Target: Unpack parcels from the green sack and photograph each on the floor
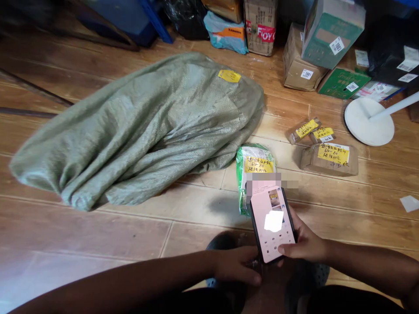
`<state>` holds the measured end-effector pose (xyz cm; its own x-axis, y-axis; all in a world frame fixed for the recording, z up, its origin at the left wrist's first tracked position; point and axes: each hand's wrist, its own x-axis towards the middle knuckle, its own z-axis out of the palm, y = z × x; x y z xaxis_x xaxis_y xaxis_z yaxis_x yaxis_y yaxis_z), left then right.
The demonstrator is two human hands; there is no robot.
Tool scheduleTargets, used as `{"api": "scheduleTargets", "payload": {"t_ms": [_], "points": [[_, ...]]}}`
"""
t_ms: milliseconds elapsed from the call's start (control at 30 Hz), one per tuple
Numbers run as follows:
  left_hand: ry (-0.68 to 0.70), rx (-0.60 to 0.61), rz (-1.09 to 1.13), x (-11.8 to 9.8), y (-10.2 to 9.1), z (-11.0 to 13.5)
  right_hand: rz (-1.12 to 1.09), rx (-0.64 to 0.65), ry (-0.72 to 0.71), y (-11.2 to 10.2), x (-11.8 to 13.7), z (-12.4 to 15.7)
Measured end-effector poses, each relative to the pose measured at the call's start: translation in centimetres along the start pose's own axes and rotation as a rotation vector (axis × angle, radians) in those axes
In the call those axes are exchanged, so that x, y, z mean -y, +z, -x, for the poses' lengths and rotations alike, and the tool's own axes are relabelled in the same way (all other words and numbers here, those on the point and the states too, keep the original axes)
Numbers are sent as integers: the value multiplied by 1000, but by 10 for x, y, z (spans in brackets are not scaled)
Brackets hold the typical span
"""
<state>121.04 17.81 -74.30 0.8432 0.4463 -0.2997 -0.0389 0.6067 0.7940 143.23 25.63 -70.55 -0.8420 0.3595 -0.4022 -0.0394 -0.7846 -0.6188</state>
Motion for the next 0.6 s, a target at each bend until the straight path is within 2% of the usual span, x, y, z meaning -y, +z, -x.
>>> {"api": "scheduleTargets", "payload": {"t_ms": [167,267,333,367,400,467,533,567,600], "points": [[-1,-14,3,-2,-2,3,37,-82,-17,3,-4,-2],[50,-14,46,1,-1,5,34,-66,-5,2,-6,0],[108,-83,36,10,-2,6,26,-32,-7,-3,-9,5],[129,-155,11,16,-3,7,23,-20,-19,-7,-10,9],[137,-266,-23,24,-6,7,21,-10,-29,-11,-13,13],[86,-622,-100,44,-16,4,8,-8,-36,-21,-18,23],[-64,-1051,-152,63,-32,-2,-32,-56,-52,-29,-21,33],[-166,-1218,-159,70,-43,-6,-56,-105,-61,-33,-21,37],[-271,-1316,-158,76,-54,-11,-75,-172,-73,-35,-20,41]]}}
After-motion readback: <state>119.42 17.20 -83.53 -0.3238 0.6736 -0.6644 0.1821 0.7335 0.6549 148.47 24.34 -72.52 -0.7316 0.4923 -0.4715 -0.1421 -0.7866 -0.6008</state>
